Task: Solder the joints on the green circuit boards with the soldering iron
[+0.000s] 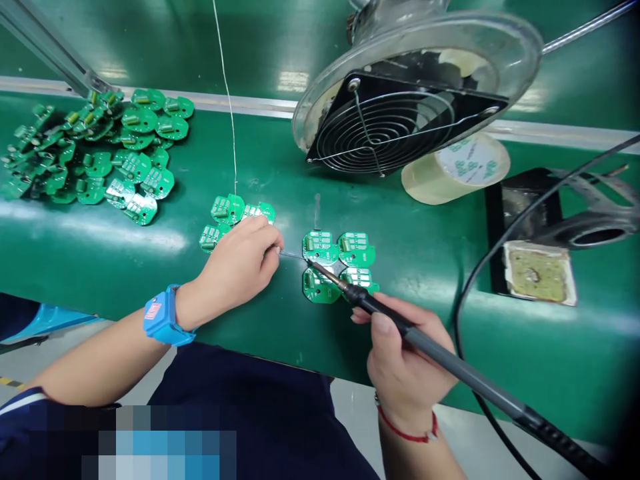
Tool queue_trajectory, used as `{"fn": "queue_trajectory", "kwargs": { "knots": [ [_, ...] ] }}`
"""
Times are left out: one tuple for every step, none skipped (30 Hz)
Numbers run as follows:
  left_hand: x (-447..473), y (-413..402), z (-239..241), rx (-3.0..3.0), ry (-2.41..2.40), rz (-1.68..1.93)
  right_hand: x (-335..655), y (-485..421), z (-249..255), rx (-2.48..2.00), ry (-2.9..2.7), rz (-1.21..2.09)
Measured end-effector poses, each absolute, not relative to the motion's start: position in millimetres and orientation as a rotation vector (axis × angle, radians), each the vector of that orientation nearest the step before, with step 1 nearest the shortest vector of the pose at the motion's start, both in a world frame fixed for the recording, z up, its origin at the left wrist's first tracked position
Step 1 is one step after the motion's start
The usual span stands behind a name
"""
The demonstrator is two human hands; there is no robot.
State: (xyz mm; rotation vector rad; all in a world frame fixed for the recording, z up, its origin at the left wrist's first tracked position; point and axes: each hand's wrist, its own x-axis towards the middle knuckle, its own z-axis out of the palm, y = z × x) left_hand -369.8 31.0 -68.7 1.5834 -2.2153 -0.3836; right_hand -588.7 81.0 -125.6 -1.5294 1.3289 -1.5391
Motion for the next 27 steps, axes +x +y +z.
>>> {"fn": "queue_trajectory", "kwargs": {
  "knots": [
    [-370, 31, -69, 1.585, -2.213, -0.385, -588, 81, -126, -1.527, 1.330, -1.542],
    [-370, 31, -69, 1.586, -2.211, -0.385, -587, 80, -126, -1.526, 1.329, -1.545],
    [-370, 31, -69, 1.585, -2.209, -0.385, -587, 80, -126, -1.523, 1.329, -1.544],
    [-370, 31, -70, 1.584, -2.209, -0.384, -587, 80, -126, -1.521, 1.331, -1.540],
    [-370, 31, -70, 1.584, -2.211, -0.381, -586, 80, -126, -1.520, 1.336, -1.534],
    [-371, 31, -70, 1.585, -2.214, -0.378, -587, 81, -126, -1.521, 1.340, -1.530],
    [-372, 31, -71, 1.585, -2.220, -0.375, -587, 81, -126, -1.524, 1.343, -1.528],
    [-372, 31, -71, 1.585, -2.227, -0.371, -587, 81, -125, -1.527, 1.342, -1.528],
    [-373, 31, -72, 1.583, -2.234, -0.363, -587, 81, -125, -1.533, 1.338, -1.531],
    [-374, 31, -72, 1.581, -2.245, -0.356, -587, 81, -124, -1.537, 1.336, -1.537],
    [-375, 31, -73, 1.578, -2.258, -0.347, -587, 81, -124, -1.540, 1.336, -1.542],
    [-376, 31, -73, 1.574, -2.272, -0.335, -587, 81, -124, -1.543, 1.339, -1.542],
    [-377, 31, -74, 1.571, -2.288, -0.323, -587, 81, -124, -1.546, 1.346, -1.542],
    [-378, 31, -74, 1.570, -2.301, -0.311, -588, 81, -124, -1.549, 1.358, -1.537],
    [-379, 31, -75, 1.569, -2.315, -0.302, -588, 81, -125, -1.553, 1.372, -1.531],
    [-380, 31, -76, 1.566, -2.327, -0.295, -588, 81, -125, -1.554, 1.382, -1.526],
    [-381, 32, -76, 1.562, -2.338, -0.288, -588, 81, -126, -1.557, 1.387, -1.521],
    [-382, 32, -76, 1.558, -2.350, -0.285, -588, 81, -126, -1.557, 1.387, -1.518],
    [-382, 32, -76, 1.554, -2.360, -0.281, -588, 82, -127, -1.557, 1.382, -1.518],
    [-382, 32, -75, 1.550, -2.368, -0.273, -589, 82, -127, -1.555, 1.369, -1.520],
    [-382, 32, -75, 1.548, -2.371, -0.264, -589, 82, -127, -1.550, 1.356, -1.529],
    [-382, 31, -74, 1.547, -2.371, -0.253, -589, 81, -127, -1.545, 1.346, -1.541],
    [-382, 31, -74, 1.545, -2.371, -0.241, -589, 81, -127, -1.542, 1.339, -1.556],
    [-382, 30, -73, 1.542, -2.371, -0.227, -589, 81, -126, -1.540, 1.336, -1.570],
    [-382, 29, -73, 1.539, -2.375, -0.215, -589, 81, -126, -1.541, 1.337, -1.576],
    [-382, 29, -73, 1.537, -2.383, -0.208, -589, 81, -126, -1.541, 1.341, -1.576],
    [-383, 28, -73, 1.535, -2.394, -0.205, -589, 81, -126, -1.542, 1.348, -1.568]
  ]
}}
